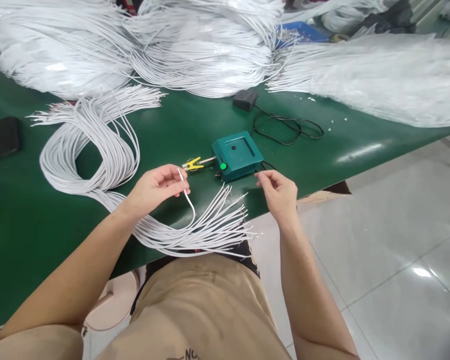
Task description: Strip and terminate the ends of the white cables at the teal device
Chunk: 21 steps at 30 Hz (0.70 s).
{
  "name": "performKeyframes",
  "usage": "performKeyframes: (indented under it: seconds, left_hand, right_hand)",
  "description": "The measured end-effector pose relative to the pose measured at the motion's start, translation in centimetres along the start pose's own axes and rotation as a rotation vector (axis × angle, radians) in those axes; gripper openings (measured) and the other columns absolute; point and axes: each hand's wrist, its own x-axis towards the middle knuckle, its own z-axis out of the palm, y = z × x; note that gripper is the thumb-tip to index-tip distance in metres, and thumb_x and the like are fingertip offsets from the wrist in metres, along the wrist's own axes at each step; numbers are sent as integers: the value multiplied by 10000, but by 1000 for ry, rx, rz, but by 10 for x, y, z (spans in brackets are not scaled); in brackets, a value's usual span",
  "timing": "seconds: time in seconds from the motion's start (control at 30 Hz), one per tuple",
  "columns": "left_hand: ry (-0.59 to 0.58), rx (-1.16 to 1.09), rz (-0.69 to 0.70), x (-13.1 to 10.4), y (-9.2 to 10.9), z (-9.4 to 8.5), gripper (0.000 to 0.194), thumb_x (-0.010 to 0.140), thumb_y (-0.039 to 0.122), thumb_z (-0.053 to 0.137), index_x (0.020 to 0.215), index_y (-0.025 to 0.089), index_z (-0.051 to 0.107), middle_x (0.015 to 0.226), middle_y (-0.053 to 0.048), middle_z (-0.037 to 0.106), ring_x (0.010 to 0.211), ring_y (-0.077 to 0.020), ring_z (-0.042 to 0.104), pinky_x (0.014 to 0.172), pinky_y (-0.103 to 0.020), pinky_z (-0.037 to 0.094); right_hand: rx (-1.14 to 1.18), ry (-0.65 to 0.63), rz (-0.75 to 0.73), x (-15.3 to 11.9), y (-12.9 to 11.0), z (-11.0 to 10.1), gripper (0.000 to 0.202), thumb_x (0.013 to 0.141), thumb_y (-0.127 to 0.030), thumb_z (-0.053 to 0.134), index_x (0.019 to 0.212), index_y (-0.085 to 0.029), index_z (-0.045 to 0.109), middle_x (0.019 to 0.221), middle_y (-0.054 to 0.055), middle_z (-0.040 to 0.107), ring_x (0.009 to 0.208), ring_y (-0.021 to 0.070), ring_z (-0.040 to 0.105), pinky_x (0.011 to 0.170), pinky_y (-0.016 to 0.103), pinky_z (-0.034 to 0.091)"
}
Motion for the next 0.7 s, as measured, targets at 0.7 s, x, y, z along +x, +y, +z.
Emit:
performKeyframes:
  seconds: [0.7]
  left_hand:
    - [-139, 569, 490, -67, -44, 87, 178, 900, 138, 518, 965, 203, 671, 1036, -70, 638, 947, -137, 619, 865, -278, 514]
  right_hand:
    - [184, -28, -55, -21, 37, 21, 212, 841, -336, 559, 820, -200, 720, 725, 9, 700, 672, 152, 628, 684, 270, 476]
